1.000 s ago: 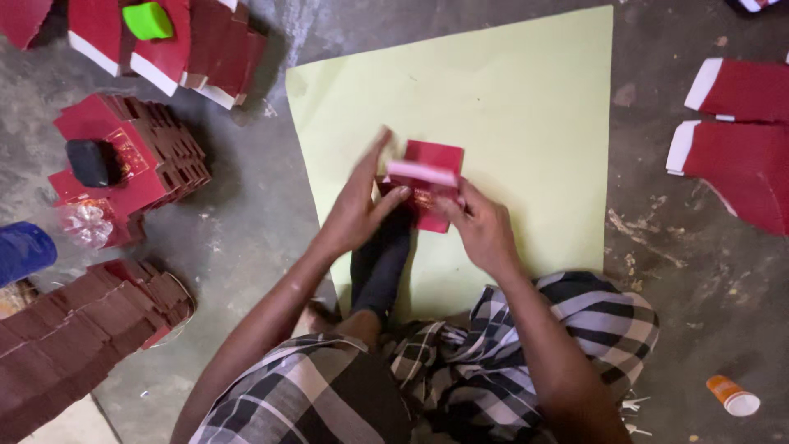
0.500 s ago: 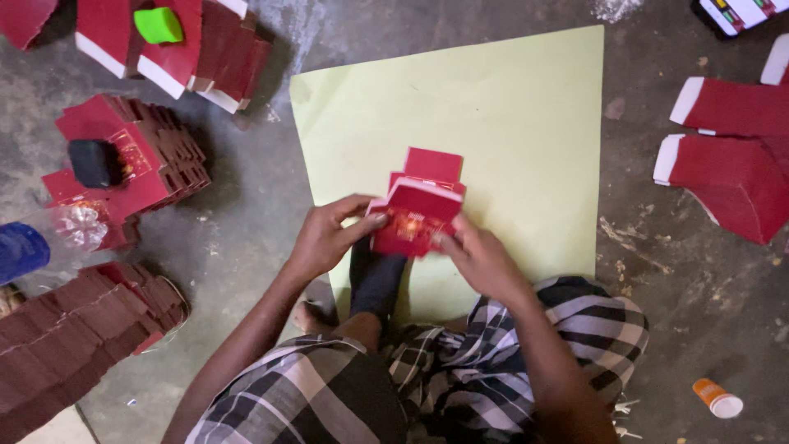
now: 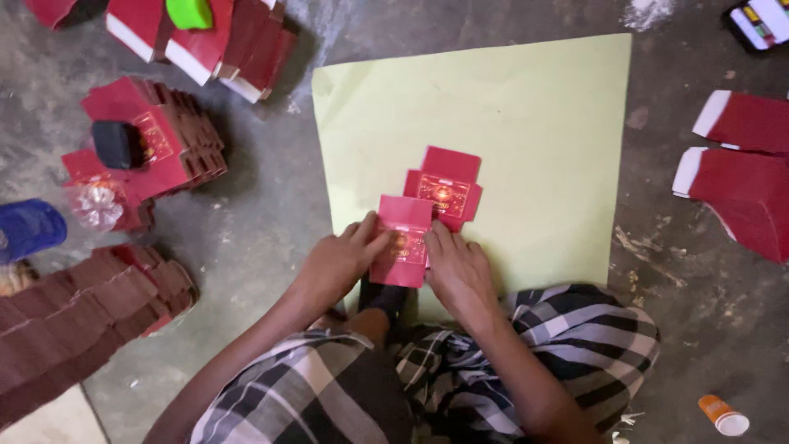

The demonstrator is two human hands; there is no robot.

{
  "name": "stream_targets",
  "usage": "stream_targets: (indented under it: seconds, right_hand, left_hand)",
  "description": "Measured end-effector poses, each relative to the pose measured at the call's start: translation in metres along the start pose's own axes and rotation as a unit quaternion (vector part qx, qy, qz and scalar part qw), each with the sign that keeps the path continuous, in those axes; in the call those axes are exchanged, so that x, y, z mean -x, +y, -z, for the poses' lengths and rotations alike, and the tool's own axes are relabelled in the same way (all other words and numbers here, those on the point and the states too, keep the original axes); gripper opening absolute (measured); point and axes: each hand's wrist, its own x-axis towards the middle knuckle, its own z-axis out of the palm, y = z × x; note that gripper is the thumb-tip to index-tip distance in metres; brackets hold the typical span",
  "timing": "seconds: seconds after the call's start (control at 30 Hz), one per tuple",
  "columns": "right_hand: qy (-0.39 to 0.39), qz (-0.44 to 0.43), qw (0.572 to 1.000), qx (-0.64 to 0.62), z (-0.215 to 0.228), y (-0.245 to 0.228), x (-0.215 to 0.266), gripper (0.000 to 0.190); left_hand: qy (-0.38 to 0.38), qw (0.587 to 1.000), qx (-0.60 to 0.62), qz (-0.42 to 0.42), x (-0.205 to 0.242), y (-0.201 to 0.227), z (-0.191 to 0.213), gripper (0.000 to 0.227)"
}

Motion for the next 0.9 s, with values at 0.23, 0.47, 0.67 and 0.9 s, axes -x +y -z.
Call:
stream_targets:
  seconds: [0.23,0.47,0.67,0.9]
  right_hand:
    - [-0.007,-0.016,0.999,0.031,0.005,-0.007,-0.006,0.052]
    - [-0.005,-0.04,0.999,-0.015,0.002,-0.005,-0.005,0.056]
    - [-0.033,-0.062,0.997,-0.022,-0.006,-0.001,-0.006,0.061]
    - [-0.014,-0.134,0.99,-0.045,0.0,-0.016,-0.013,0.059]
  left_hand:
    - [-0.066,0.996,0.041,0.045,-0.01,0.005,0.02,0.059]
    - [0.117,0.97,0.155,0.145,0.002,-0.02,-0.004,0.057]
    - [-0.054,0.659,0.654,0.366,-0.001,-0.035,-0.056,0.042]
    - [0.035,0.691,0.65,0.316,0.009,-0.041,-0.049,0.036]
